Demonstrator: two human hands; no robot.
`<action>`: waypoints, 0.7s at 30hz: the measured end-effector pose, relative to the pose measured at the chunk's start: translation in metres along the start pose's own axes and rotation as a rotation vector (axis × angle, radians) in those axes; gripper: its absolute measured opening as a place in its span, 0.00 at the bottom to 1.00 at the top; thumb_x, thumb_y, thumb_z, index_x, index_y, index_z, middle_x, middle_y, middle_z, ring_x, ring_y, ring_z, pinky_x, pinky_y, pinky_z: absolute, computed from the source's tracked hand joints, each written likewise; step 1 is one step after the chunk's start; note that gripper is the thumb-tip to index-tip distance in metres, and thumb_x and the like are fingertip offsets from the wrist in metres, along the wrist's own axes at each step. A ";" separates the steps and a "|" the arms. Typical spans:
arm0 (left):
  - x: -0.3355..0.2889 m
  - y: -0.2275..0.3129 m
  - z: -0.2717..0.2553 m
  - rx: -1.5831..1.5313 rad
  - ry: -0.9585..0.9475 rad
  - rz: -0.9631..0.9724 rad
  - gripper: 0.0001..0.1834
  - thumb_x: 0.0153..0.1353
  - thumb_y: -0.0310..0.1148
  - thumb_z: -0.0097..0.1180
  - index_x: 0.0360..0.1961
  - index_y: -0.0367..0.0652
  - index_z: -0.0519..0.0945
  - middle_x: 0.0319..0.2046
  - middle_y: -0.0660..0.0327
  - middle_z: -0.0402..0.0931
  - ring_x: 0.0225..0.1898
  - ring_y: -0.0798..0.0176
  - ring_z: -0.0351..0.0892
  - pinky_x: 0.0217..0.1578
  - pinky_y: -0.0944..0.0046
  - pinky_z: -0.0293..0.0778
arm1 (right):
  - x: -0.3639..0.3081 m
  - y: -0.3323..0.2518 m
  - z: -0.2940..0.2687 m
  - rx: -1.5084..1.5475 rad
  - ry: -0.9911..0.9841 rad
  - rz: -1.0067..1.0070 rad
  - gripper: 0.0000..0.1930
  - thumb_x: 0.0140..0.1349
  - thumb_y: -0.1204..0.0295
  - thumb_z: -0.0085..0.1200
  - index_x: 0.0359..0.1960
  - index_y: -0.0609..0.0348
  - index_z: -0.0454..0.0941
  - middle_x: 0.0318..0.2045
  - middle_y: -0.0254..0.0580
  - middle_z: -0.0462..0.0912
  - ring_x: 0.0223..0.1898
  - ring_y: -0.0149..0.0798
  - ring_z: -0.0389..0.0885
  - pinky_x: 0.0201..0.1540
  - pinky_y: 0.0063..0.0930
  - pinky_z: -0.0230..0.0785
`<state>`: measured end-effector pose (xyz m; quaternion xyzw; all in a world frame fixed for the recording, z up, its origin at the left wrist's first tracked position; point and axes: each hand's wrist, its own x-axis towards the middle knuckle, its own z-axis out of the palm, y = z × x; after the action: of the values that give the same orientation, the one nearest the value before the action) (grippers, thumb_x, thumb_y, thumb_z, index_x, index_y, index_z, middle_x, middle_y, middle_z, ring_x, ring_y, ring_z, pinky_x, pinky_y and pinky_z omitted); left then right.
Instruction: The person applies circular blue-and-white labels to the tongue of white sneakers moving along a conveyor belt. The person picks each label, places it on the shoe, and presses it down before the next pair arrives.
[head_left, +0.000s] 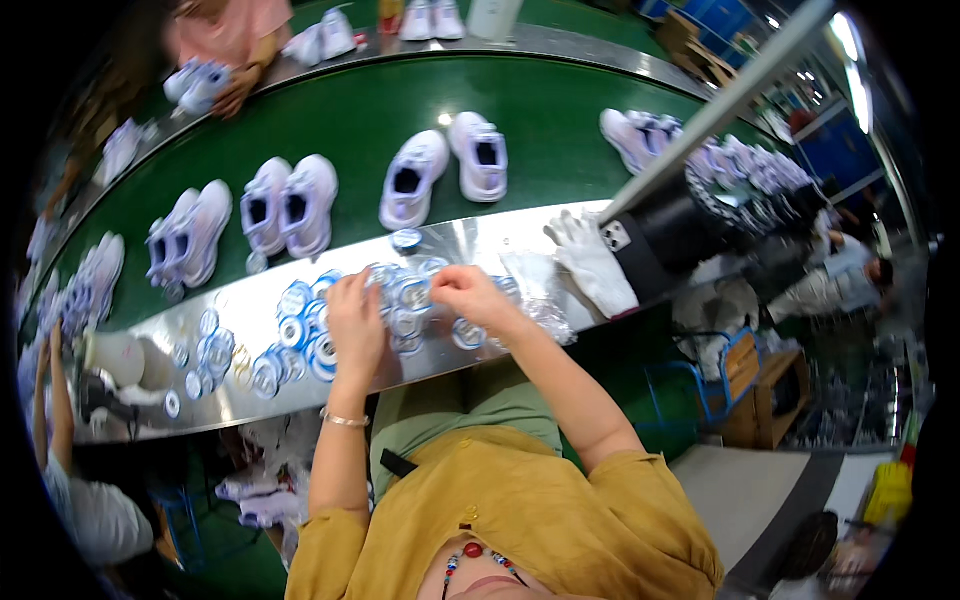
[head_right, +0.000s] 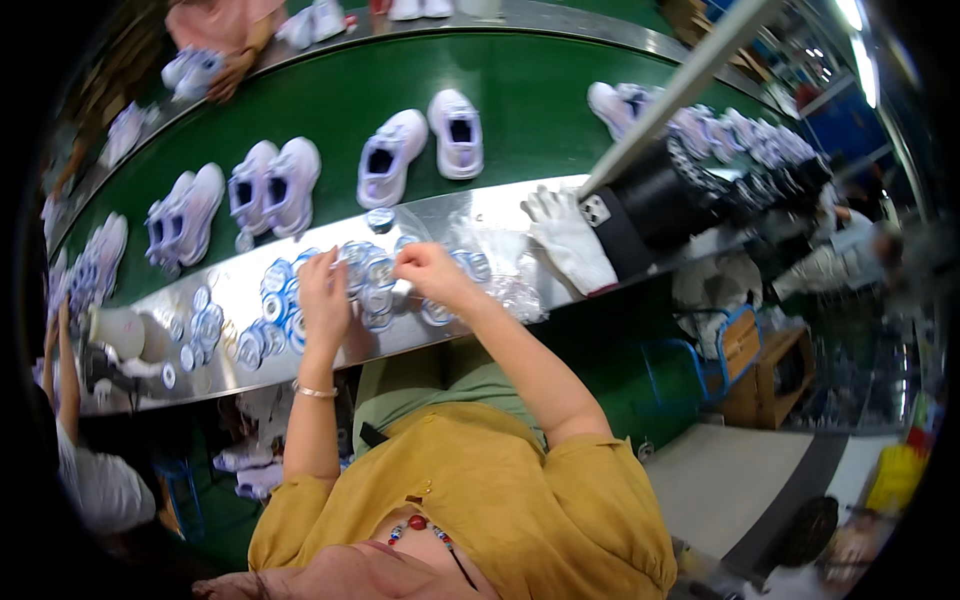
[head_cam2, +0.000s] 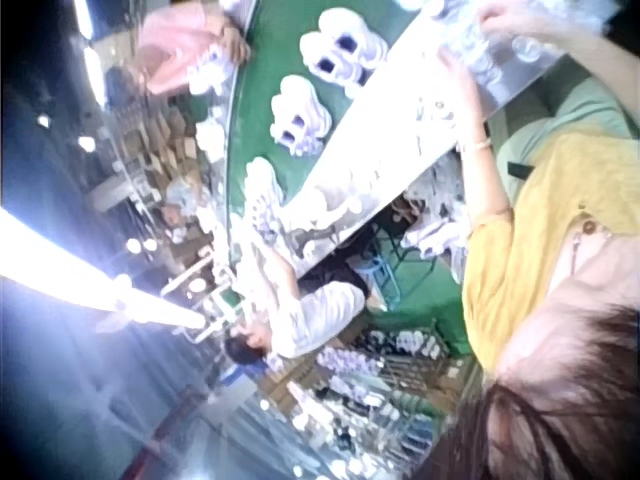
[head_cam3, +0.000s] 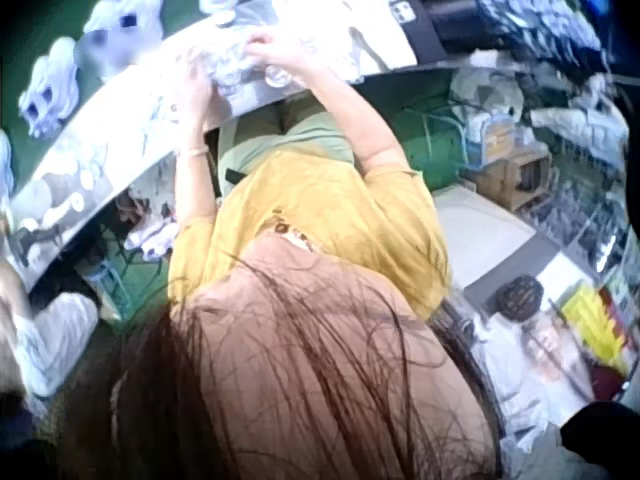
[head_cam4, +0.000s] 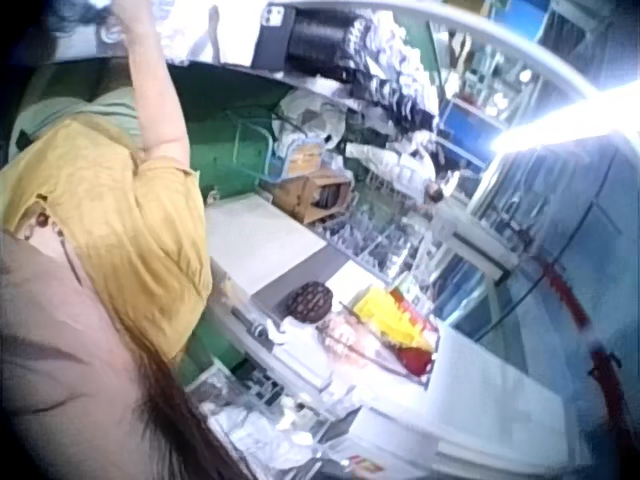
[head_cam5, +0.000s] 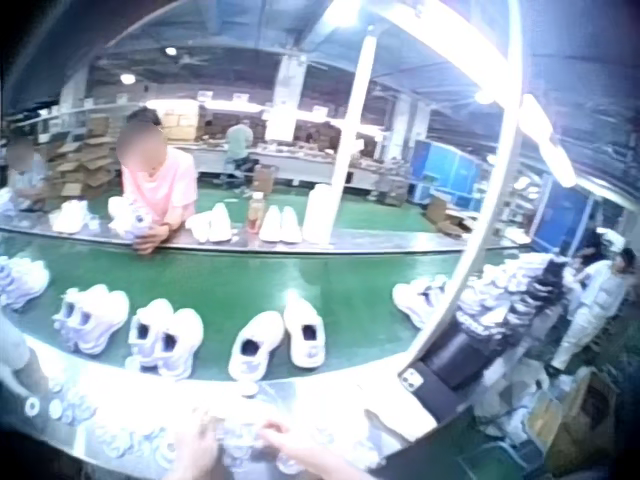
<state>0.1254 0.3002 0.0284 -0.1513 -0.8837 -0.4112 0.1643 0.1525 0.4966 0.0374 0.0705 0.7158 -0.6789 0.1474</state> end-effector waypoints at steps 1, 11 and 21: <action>0.001 0.006 -0.004 -0.170 -0.060 -0.097 0.14 0.59 0.29 0.54 0.46 0.35 0.77 0.36 0.56 0.76 0.38 0.57 0.73 0.36 0.62 0.70 | -0.002 -0.002 -0.001 -0.058 -0.031 -0.052 0.04 0.55 0.75 0.53 0.28 0.62 0.77 0.21 0.28 0.74 0.25 0.22 0.68 0.27 0.18 0.62; -0.012 0.055 0.010 -0.849 -0.393 -0.493 0.04 0.62 0.27 0.52 0.36 0.37 0.74 0.27 0.63 0.77 0.27 0.73 0.77 0.24 0.72 0.78 | -0.022 -0.024 0.000 -0.542 0.108 -0.366 0.06 0.56 0.72 0.51 0.28 0.63 0.75 0.20 0.45 0.77 0.22 0.39 0.76 0.26 0.32 0.66; -0.021 0.074 0.027 -1.095 -0.194 -0.664 0.06 0.63 0.27 0.51 0.40 0.38 0.73 0.31 0.62 0.77 0.30 0.71 0.77 0.27 0.69 0.80 | -0.055 -0.017 0.003 -0.455 0.427 -0.464 0.06 0.60 0.71 0.50 0.32 0.61 0.69 0.21 0.50 0.77 0.26 0.55 0.77 0.28 0.44 0.67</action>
<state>0.1692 0.3640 0.0531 0.0315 -0.5569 -0.8157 -0.1531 0.1995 0.4979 0.0702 0.0119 0.8597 -0.4879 -0.1508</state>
